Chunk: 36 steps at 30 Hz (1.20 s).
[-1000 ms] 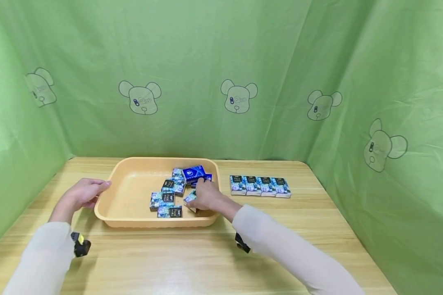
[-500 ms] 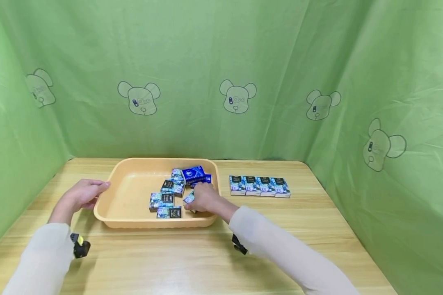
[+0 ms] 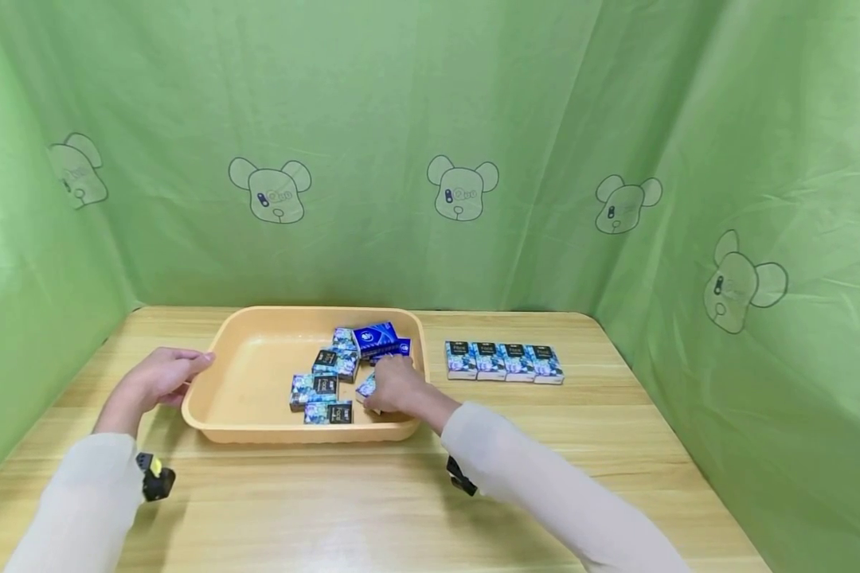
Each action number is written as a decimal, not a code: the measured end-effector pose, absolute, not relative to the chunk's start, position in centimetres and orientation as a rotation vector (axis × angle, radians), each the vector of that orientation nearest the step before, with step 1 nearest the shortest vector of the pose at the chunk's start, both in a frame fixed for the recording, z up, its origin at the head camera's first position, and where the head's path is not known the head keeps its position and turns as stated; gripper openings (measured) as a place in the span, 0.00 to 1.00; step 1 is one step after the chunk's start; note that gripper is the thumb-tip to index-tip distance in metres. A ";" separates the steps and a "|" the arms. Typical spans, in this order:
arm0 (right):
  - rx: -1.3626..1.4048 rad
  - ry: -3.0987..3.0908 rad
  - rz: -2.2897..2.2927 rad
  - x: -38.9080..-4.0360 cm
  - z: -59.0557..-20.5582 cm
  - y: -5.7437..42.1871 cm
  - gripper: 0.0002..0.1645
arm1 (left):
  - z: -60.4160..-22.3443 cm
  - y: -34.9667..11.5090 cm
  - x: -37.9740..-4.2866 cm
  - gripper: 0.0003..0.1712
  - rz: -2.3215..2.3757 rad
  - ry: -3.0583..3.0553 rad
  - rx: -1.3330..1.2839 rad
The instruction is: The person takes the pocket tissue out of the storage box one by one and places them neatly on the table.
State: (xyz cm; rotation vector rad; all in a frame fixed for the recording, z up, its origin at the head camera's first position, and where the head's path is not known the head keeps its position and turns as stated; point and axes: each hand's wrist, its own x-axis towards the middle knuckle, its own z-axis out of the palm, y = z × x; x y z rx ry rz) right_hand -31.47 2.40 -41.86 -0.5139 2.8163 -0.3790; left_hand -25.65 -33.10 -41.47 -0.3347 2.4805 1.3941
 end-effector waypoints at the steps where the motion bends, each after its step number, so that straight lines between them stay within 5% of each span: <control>1: -0.502 2.815 -0.381 -31.4 -41.9 2.4 0.20 | -41.5 -33.1 -25.6 0.39 1.394 2.480 -0.335; 4: -0.481 2.825 -0.367 -31.4 -41.8 2.3 0.19 | -41.5 -33.0 -25.6 0.39 1.395 2.478 -0.340; 11: -0.522 2.877 -0.326 -31.8 -41.0 2.4 0.53 | -41.4 -33.0 -25.8 0.40 1.386 2.483 -0.340; 17: -0.549 2.902 -0.375 -32.2 -39.3 2.6 0.51 | -41.5 -33.2 -25.8 0.40 1.381 2.483 -0.336; 25: -0.575 2.914 -0.390 -32.5 -37.3 3.2 0.19 | -41.6 -33.3 -25.7 0.39 1.392 2.481 -0.338; 31: -0.522 2.939 -0.394 -33.1 -35.9 4.1 0.21 | -41.7 -33.3 -25.7 0.39 1.393 2.480 -0.340; 36: -0.428 2.953 -0.442 -33.8 -35.1 5.4 0.42 | -41.6 -33.3 -25.7 0.39 1.384 2.482 -0.335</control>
